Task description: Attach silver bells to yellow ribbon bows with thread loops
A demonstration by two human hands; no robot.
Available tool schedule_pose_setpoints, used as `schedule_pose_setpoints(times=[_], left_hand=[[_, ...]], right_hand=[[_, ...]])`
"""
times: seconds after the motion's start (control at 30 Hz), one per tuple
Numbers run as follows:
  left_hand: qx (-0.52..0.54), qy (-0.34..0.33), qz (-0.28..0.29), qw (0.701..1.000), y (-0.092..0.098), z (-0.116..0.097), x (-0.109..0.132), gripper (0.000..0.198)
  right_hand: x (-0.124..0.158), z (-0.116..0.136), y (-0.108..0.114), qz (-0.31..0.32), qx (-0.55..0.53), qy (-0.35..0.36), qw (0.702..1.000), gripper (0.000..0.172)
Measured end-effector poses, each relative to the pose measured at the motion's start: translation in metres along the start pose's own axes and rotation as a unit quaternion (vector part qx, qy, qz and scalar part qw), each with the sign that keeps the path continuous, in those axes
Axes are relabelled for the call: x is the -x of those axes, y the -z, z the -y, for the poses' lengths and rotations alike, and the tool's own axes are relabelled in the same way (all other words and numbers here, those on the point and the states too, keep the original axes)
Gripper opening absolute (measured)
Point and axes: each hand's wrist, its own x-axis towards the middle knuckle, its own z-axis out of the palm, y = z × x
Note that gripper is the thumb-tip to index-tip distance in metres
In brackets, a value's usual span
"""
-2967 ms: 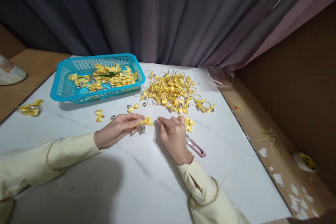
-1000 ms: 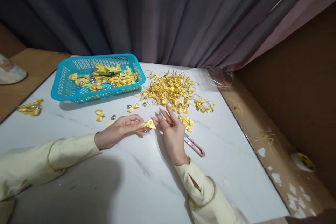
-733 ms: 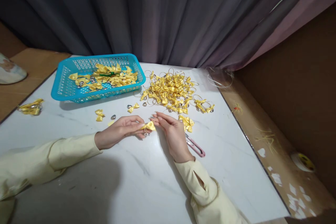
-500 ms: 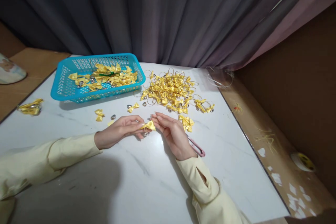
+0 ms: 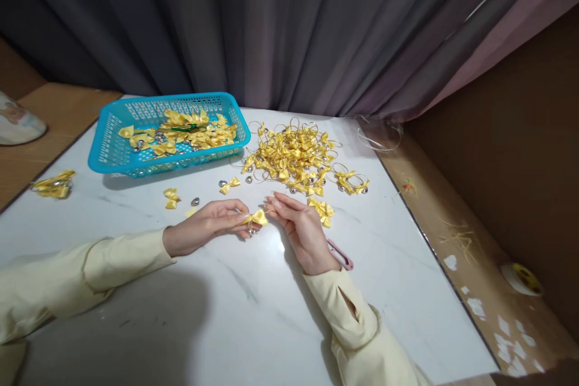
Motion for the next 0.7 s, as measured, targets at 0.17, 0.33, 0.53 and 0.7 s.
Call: schedule_pose_setpoints(times=[0.17, 0.33, 0.53, 0.7], left_hand=[[0.008, 0.009, -0.002, 1.0, -0.001, -0.0016, 0.0004, 0.026], [0.01, 0.015, -0.004, 1.0, -0.0009, -0.0023, 0.0019, 0.028], [0.021, 0.014, -0.009, 1.0, 0.0003, -0.0002, 0.001, 0.027], [0.001, 0.012, -0.025, 1.0, 0.0009, 0.0015, 0.0003, 0.028]], right_hand=[[-0.0015, 0.001, 0.0024, -0.011, 0.002, 0.011, 1.0, 0.019], [-0.0018, 0.0031, 0.0024, -0.028, 0.006, 0.011, 1.0, 0.019], [-0.0046, 0.0026, 0.0052, -0.02, 0.01, 0.023, 0.999, 0.02], [-0.0066, 0.0014, 0.007, -0.022, 0.001, 0.019, 1.0, 0.02]])
